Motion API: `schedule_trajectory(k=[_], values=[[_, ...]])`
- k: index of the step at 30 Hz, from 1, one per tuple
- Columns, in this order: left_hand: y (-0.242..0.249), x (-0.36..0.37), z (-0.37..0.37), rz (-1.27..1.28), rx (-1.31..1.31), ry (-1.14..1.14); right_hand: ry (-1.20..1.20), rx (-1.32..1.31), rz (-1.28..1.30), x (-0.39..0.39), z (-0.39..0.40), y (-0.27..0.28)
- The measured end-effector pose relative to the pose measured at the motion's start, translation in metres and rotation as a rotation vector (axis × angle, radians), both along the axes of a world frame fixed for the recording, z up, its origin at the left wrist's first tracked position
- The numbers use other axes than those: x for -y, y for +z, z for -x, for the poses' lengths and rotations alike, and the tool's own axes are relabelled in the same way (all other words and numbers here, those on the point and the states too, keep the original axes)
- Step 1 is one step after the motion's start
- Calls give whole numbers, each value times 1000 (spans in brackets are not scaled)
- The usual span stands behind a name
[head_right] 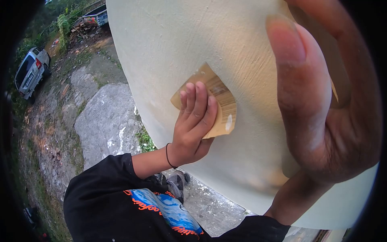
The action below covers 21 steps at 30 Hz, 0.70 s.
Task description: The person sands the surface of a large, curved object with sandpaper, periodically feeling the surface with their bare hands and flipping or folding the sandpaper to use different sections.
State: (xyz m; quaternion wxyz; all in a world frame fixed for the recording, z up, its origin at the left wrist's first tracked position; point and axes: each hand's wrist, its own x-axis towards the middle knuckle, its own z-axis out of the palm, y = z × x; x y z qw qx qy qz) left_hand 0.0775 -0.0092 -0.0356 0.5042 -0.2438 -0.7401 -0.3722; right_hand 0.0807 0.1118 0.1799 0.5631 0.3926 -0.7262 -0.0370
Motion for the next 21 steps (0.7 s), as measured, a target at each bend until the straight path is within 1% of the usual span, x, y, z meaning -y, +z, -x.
schedule_trajectory(k=[1,3,4,6,7,8,9,10,11,13,14,15,17,19,20,21], values=[[-11,-4,0,39,-12,17,57,11,19,1,1,-1],[-7,11,10,44,-63,54,23,5,-9,-4,3,-1],[1,21,15,-36,-41,77,-8,-13,-25,-7,4,1],[26,49,34,-268,-77,142,-46,-37,-93,-7,2,4],[33,50,37,-268,-79,143,-88,-71,-140,-8,1,7],[40,49,39,-311,-111,156,-88,-76,-133,-8,1,10],[46,47,43,-349,-147,164,-56,-88,-181,-9,1,13],[42,33,38,-269,-132,149,-24,-101,-230,-9,1,16],[29,15,26,-191,-110,135,-26,-106,-221,-7,2,13],[5,-5,-2,-38,10,14,79,-23,-96,-1,2,5],[-7,-5,-5,16,29,33,80,-24,-103,-2,2,6],[-10,1,-1,6,32,32,39,-35,-149,-5,2,9],[-8,26,19,-7,-56,189,0,-41,-191,-11,2,11],[24,53,36,-192,-82,244,-87,-42,-210,-14,2,13],[35,58,43,-187,-84,245,-86,-43,-204,-12,1,13],[44,63,49,-254,-110,238,-78,-50,-217,-8,-2,12]])
